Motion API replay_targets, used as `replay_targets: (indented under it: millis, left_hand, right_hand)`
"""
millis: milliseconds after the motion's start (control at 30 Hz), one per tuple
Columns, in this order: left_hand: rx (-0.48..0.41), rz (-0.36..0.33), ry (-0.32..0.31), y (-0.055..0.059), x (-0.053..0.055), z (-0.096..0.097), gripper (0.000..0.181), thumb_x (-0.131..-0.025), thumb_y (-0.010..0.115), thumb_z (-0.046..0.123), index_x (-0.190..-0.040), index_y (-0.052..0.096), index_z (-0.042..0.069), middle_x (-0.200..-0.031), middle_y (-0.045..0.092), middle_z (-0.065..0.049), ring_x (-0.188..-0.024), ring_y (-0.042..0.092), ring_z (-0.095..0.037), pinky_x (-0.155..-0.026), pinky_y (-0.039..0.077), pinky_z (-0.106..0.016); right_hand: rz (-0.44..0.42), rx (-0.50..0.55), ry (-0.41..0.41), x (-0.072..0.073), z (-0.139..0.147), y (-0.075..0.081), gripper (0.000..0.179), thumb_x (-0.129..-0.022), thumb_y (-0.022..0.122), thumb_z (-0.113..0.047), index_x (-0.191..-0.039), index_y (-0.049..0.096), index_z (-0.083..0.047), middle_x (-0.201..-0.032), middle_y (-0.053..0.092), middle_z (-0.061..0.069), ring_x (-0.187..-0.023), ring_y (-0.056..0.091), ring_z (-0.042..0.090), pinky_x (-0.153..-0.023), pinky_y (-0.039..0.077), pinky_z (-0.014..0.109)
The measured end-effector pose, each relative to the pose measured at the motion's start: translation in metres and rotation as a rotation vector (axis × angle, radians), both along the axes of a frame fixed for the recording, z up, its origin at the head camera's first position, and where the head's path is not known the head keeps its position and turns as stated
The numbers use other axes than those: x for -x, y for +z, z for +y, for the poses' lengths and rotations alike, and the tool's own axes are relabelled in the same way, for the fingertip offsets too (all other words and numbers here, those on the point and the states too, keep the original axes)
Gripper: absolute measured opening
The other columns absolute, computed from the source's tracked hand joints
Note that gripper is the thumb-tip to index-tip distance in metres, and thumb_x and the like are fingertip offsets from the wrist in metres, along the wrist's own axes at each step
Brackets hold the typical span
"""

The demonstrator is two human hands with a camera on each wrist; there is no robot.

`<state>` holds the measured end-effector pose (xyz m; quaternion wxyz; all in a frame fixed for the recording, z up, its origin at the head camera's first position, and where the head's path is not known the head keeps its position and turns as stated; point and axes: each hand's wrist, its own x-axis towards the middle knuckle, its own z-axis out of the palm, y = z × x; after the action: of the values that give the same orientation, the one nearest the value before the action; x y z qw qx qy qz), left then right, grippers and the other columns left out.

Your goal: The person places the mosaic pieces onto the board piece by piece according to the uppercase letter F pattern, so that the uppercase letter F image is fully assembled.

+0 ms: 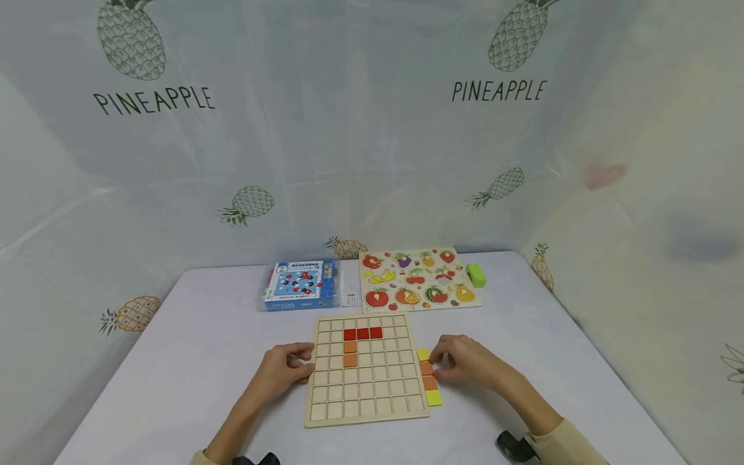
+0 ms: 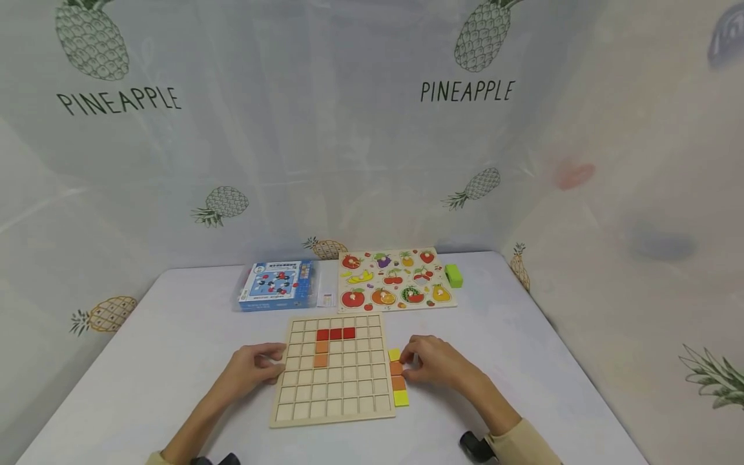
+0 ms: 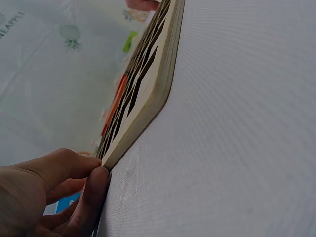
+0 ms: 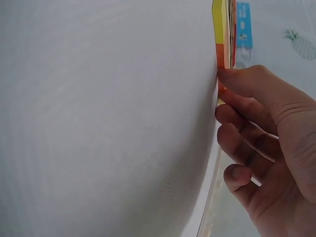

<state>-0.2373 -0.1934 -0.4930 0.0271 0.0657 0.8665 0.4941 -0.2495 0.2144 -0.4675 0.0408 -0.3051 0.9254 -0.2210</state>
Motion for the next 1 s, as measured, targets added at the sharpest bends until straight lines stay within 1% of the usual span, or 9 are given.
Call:
replay_targets:
  millis: [200, 467, 667, 767, 1000]
  left_hand:
    - [0.008, 0.003, -0.005, -0.001, 0.0, 0.0, 0.042, -0.081, 0.075, 0.004, -0.121, 0.065, -0.004, -0.097, 0.069, -0.011, -0.069, 0.069, -0.013, -0.055, 0.058, -0.022]
    - [-0.002, 0.0, -0.002, 0.0, 0.001, 0.0, 0.043, -0.081, 0.075, 0.003, -0.122, 0.065, -0.004, -0.098, 0.069, -0.012, -0.071, 0.07, -0.013, -0.055, 0.058, -0.022]
    - [0.024, 0.002, 0.01, 0.001, 0.001, 0.001, 0.042, -0.08, 0.076, 0.004, -0.121, 0.066, -0.002, -0.096, 0.069, -0.01, -0.07, 0.069, -0.012, -0.055, 0.058, -0.022]
    - [0.028, 0.0, 0.017, 0.002, 0.0, 0.001, 0.042, -0.08, 0.076, 0.004, -0.12, 0.066, -0.002, -0.096, 0.069, -0.01, -0.069, 0.068, -0.012, -0.054, 0.058, -0.022]
    - [0.013, -0.011, 0.009, 0.001, 0.0, 0.001, 0.042, -0.081, 0.075, 0.004, -0.121, 0.066, -0.003, -0.098, 0.069, -0.01, -0.069, 0.069, -0.013, -0.055, 0.058, -0.022]
  right_hand:
    - [0.017, -0.01, 0.005, 0.0, 0.001, 0.0, 0.014, -0.081, 0.078, -0.026, -0.093, 0.073, -0.02, -0.088, 0.062, -0.013, -0.068, 0.049, -0.002, -0.06, 0.045, 0.015]
    - [0.014, -0.018, -0.008, 0.001, 0.004, 0.0, 0.014, -0.081, 0.078, -0.028, -0.092, 0.072, -0.022, -0.088, 0.063, -0.013, -0.068, 0.051, 0.0, -0.059, 0.045, 0.014]
    - [0.011, 0.011, -0.006, 0.001, 0.006, 0.005, 0.016, -0.079, 0.079, -0.025, -0.093, 0.072, -0.019, -0.086, 0.062, -0.011, -0.066, 0.051, 0.002, -0.056, 0.045, 0.015]
    - [0.007, 0.012, -0.014, 0.001, 0.005, 0.009, 0.016, -0.08, 0.079, -0.025, -0.093, 0.072, -0.02, -0.086, 0.062, -0.011, -0.065, 0.05, 0.001, -0.055, 0.045, 0.015]
    - [0.002, 0.02, -0.003, 0.002, -0.002, 0.014, 0.016, -0.08, 0.079, -0.025, -0.094, 0.072, -0.019, -0.086, 0.063, -0.008, -0.063, 0.048, 0.0, -0.055, 0.044, 0.015]
